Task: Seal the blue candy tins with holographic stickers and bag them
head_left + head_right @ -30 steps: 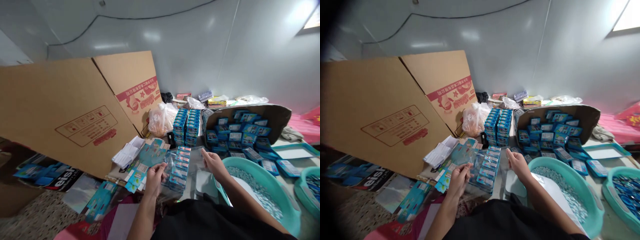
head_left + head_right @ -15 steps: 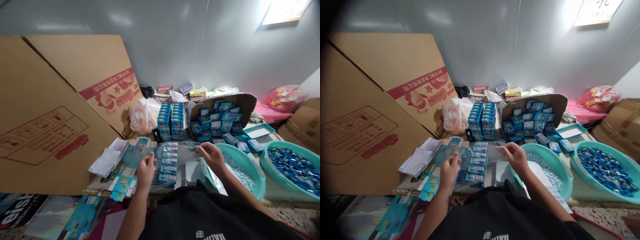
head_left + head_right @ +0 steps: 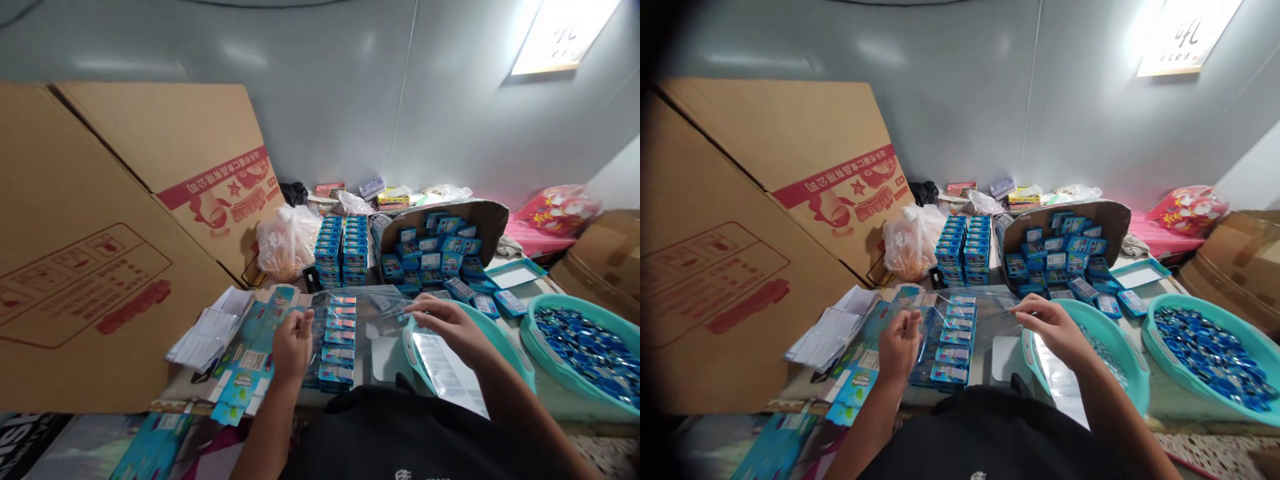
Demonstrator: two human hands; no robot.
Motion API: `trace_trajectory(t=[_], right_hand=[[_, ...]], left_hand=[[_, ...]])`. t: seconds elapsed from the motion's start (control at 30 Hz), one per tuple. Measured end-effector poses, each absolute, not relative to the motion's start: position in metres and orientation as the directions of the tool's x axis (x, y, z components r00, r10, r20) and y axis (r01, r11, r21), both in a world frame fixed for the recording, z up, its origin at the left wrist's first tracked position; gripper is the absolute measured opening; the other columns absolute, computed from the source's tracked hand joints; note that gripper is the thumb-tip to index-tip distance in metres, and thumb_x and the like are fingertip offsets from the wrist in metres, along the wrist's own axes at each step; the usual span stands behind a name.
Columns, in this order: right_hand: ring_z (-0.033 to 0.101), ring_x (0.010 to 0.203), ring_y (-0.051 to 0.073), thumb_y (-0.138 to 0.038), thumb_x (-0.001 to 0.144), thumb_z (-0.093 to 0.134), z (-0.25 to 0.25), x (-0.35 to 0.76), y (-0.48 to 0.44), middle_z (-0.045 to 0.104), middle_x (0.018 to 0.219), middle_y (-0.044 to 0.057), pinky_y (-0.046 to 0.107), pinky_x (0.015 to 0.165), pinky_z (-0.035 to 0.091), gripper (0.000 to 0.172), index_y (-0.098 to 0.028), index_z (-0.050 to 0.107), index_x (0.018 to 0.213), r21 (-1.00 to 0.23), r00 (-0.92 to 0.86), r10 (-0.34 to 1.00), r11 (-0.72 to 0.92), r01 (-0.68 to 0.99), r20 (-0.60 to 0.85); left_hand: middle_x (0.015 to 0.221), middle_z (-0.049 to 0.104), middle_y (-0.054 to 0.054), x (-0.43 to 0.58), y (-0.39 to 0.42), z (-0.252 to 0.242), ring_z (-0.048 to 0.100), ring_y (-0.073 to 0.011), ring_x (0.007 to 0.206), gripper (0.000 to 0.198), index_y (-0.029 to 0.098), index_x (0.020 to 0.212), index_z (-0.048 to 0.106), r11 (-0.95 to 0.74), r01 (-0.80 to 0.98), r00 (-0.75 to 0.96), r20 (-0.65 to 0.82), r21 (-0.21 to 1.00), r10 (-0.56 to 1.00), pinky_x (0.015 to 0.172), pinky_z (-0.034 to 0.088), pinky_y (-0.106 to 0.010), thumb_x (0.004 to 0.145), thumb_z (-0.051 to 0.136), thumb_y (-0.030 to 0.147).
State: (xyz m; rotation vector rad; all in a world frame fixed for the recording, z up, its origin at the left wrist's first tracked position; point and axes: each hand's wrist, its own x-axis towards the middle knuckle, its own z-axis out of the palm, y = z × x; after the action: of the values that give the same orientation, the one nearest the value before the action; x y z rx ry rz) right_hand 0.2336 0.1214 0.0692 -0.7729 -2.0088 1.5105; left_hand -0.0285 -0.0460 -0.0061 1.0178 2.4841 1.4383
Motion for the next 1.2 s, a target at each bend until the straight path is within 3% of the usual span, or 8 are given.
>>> trace_trajectory(t=[0.23,0.37,0.47,0.53,0.73,0.93,1.07,1.2], right_hand=[[0.063,0.103,0.025,-0.041,0.080,0.072,0.084,0.247,0.119,0.073,0.101,0.008,0.033,0.089,0.049,0.021,-0.024,0.080,0.089,-0.980,-0.674,0.738,0.146,0.135,0.017],[0.069,0.092,0.023,-0.038,0.073,0.077,0.078,0.241,0.119,0.076,0.093,0.007,0.033,0.084,0.053,0.019,-0.024,0.080,0.085,-0.998,-0.654,0.755,-0.060,0.004,-0.048],[0.072,0.080,0.022,-0.038,0.073,0.077,0.072,0.230,0.117,0.077,0.094,0.008,0.033,0.074,0.057,0.025,-0.023,0.078,0.093,-0.929,-0.759,0.628,-0.360,-0.088,-0.171],[0.073,0.090,0.024,-0.036,0.077,0.074,0.067,0.222,0.116,0.075,0.107,0.010,0.032,0.073,0.058,0.032,-0.023,0.074,0.106,-0.873,-0.816,0.522,-0.486,-0.045,-0.248],[0.068,0.110,0.025,-0.036,0.089,0.064,0.042,0.211,0.118,0.066,0.129,0.014,0.032,0.078,0.056,0.045,-0.024,0.058,0.132,-0.781,-0.927,0.224,-0.616,0.105,-0.300],[0.057,0.127,0.029,-0.043,0.084,0.070,0.043,0.200,0.111,0.057,0.141,0.013,0.046,0.102,0.045,0.055,-0.027,0.057,0.134,-0.824,-0.970,0.111,-0.554,0.121,-0.217],[0.045,0.138,0.028,-0.044,0.082,0.074,0.044,0.188,0.108,0.053,0.145,0.011,0.049,0.113,0.034,0.058,-0.028,0.057,0.135,-0.934,-0.968,0.147,-0.325,0.148,-0.205],[0.062,0.117,0.027,-0.045,0.084,0.072,0.038,0.181,0.107,0.064,0.129,0.011,0.049,0.105,0.043,0.049,-0.025,0.062,0.128,-0.974,-0.963,0.214,-0.189,0.122,-0.162]], left_hand=[[0.049,0.050,0.002,-0.027,-0.044,-0.010,0.047,-0.0143,0.050,0.053,0.022,0.060,0.043,0.347,0.526,-0.735,0.209,0.776,0.645,0.054,0.034,-0.026,0.090,0.043,0.066],[0.050,0.050,0.002,-0.030,-0.045,-0.013,0.047,-0.0144,0.050,0.051,0.022,0.061,0.044,0.354,0.530,-0.735,0.209,0.770,0.645,0.053,0.032,-0.026,0.090,0.043,0.064],[0.048,0.045,0.003,-0.038,-0.046,-0.008,0.044,-0.0130,0.049,0.050,0.022,0.059,0.043,0.343,0.573,-0.724,0.264,0.744,0.637,0.054,0.031,-0.026,0.091,0.044,0.060],[0.048,0.044,0.004,-0.044,-0.049,-0.003,0.044,-0.0123,0.049,0.050,0.021,0.058,0.043,0.328,0.562,-0.736,0.278,0.759,0.618,0.053,0.032,-0.025,0.091,0.046,0.059],[0.052,0.047,0.003,-0.047,-0.056,0.007,0.049,-0.0138,0.051,0.050,0.019,0.070,0.059,0.213,0.465,-0.717,0.225,0.859,0.659,0.052,0.038,-0.024,0.092,0.041,0.060],[0.059,0.060,-0.001,-0.055,-0.068,0.010,0.059,-0.0174,0.056,0.045,0.021,0.078,0.063,0.307,0.608,-0.663,0.255,0.733,0.704,0.056,0.042,-0.027,0.094,0.038,0.054],[0.070,0.069,-0.005,-0.055,-0.071,0.017,0.064,-0.0205,0.060,0.046,0.020,0.085,0.066,0.420,0.604,-0.733,0.266,0.677,0.627,0.057,0.043,-0.029,0.095,0.035,0.053],[0.065,0.066,-0.005,-0.039,-0.064,0.019,0.064,-0.0201,0.058,0.053,0.019,0.086,0.068,0.434,0.491,-0.799,0.192,0.755,0.570,0.056,0.045,-0.030,0.096,0.032,0.057]])
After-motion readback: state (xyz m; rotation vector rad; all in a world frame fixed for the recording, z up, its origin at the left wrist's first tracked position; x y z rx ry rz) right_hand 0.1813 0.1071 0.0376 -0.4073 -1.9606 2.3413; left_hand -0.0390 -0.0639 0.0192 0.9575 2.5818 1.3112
